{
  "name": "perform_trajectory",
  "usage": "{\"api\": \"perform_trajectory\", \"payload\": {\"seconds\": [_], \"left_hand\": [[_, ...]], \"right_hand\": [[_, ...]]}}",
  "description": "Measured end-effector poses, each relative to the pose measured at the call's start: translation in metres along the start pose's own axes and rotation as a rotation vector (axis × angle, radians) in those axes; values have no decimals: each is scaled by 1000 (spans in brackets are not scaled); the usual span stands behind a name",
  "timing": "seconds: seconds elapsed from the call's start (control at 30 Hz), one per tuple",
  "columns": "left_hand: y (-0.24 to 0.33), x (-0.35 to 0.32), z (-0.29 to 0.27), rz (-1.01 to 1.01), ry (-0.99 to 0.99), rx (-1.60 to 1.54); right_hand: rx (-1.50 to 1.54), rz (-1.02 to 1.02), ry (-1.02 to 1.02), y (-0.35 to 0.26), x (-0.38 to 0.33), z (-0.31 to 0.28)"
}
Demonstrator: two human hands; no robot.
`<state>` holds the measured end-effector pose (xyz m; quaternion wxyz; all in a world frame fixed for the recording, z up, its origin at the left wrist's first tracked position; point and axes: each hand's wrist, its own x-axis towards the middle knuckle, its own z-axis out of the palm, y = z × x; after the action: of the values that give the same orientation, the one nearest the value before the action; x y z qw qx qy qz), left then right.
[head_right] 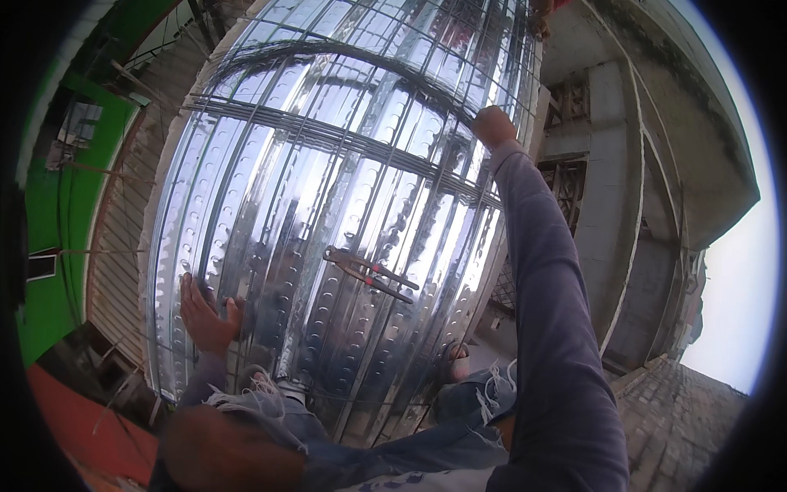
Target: The person uses pliers to twist and secure wire ties at the intersections of a metal grid structure. They repeatedly position the wires and twist them to fasten the grid components together.
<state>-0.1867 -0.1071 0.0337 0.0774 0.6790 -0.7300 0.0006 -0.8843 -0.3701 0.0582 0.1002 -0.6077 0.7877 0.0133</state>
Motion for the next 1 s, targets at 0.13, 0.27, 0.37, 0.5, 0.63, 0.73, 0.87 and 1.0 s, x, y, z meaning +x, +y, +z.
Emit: {"api": "perform_trajectory", "payload": {"seconds": [0.13,0.27,0.37,0.5,0.63,0.73,0.87,1.0], "left_hand": [[10,8,2,18,3,-41],[15,9,10,18,-8,-48],[11,4,5,-4,-14,-14],[6,0,-1,-14,-4,10],[22,12,19,54,4,-55],[11,6,8,46,20,-15],[10,2,5,35,22,-1],[8,1,10,39,7,-27]], "right_hand": [[-178,-296,-32,65,5,-25],[-771,-861,-30,117,-1,-40],[-1019,-799,-126,101,-11,-42],[-497,-571,-373,69,-3,-65],[-372,-454,-400,131,-8,-88],[-492,-524,-419,69,0,-90],[4,109,-500,25,-13,-105],[301,-16,-466,41,-15,-109]]}}
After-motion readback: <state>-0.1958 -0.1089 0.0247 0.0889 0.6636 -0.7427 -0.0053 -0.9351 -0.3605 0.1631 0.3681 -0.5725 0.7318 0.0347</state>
